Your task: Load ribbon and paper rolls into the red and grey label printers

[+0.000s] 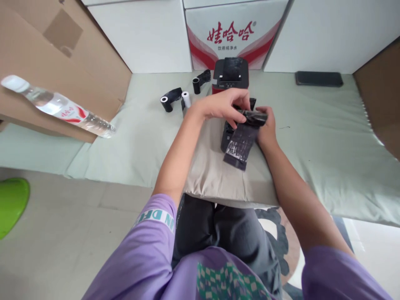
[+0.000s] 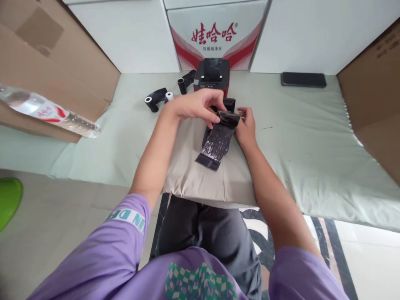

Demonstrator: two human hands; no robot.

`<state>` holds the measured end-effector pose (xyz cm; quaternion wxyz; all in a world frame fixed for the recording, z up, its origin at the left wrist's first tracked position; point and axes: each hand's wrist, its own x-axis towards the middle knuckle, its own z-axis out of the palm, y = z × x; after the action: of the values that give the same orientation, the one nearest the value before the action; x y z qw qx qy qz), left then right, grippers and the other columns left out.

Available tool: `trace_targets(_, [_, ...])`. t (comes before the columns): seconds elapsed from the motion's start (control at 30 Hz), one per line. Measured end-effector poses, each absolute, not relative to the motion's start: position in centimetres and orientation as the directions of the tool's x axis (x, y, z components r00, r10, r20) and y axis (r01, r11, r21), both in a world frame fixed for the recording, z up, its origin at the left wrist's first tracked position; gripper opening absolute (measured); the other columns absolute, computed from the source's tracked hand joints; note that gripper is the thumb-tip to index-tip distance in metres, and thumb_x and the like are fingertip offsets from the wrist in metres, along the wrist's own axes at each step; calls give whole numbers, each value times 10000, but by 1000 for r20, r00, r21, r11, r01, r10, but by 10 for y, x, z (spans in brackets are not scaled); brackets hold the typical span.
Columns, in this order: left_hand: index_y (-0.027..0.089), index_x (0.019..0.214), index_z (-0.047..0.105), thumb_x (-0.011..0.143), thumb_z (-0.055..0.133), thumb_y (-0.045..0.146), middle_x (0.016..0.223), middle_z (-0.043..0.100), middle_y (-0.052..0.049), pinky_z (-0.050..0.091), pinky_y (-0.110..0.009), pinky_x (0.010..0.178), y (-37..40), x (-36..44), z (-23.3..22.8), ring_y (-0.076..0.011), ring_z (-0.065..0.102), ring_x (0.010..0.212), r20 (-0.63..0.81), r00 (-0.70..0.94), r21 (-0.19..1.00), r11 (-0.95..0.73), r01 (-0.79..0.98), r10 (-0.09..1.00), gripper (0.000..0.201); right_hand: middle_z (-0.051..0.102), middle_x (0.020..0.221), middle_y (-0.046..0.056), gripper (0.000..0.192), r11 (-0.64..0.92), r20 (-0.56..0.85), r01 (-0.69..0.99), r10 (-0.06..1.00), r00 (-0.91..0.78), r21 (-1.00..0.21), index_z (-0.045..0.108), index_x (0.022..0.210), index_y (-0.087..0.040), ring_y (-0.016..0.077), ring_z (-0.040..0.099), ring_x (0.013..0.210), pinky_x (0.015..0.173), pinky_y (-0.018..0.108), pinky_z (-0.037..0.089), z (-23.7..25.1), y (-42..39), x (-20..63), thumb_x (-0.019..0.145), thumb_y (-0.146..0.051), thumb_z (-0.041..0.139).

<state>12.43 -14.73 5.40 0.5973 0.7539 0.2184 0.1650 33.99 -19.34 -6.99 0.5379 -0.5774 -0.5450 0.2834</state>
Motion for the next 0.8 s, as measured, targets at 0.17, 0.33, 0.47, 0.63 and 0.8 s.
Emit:
trace_targets(0.17, [205,990,648,747,815,137,1052,730,-17,580,-290,832,-134,132,37,-210,734,1029,-68,763,667,-540,514,642,302,656,935,44,708,149,230,275,927,295,-950,583,1121,-296,225,678,734,674,426,592,-82,-186,341,829,-941,601])
trace_targets(0.33, [206,977,719,723,753,95,1057,762,-11,525,-289,830,-136,134,37,-217,717,1032,-25,757,504,-646,574,653,279,665,951,50,728,150,226,277,936,269,-949,593,1158,-298,221,684,731,644,407,575,-86,-183,345,829,-948,609])
trace_targets(0.47, [198,924,733,699,753,46,1010,754,-27,507,-328,862,-143,136,43,-242,707,1023,-40,728,489,-622,611,684,272,663,928,45,716,154,226,269,938,264,-951,592,1150,-298,205,665,702,631,393,568,-87,-183,346,830,-937,626])
trace_targets(0.63, [195,944,752,698,769,16,989,755,-25,517,-364,930,-150,141,45,-280,695,1073,-74,705,473,-597,648,705,305,660,918,47,699,144,217,272,941,260,-951,596,1165,-299,234,689,751,680,424,589,-88,-181,347,840,-916,636])
trace_targets(0.8, [193,1042,809,745,739,19,1106,788,-54,548,-395,968,-163,151,49,-299,717,1112,-128,684,349,-613,709,718,352,680,951,65,701,145,216,273,944,249,-951,614,1197,-302,272,726,845,736,462,617,-92,-179,349,851,-912,629])
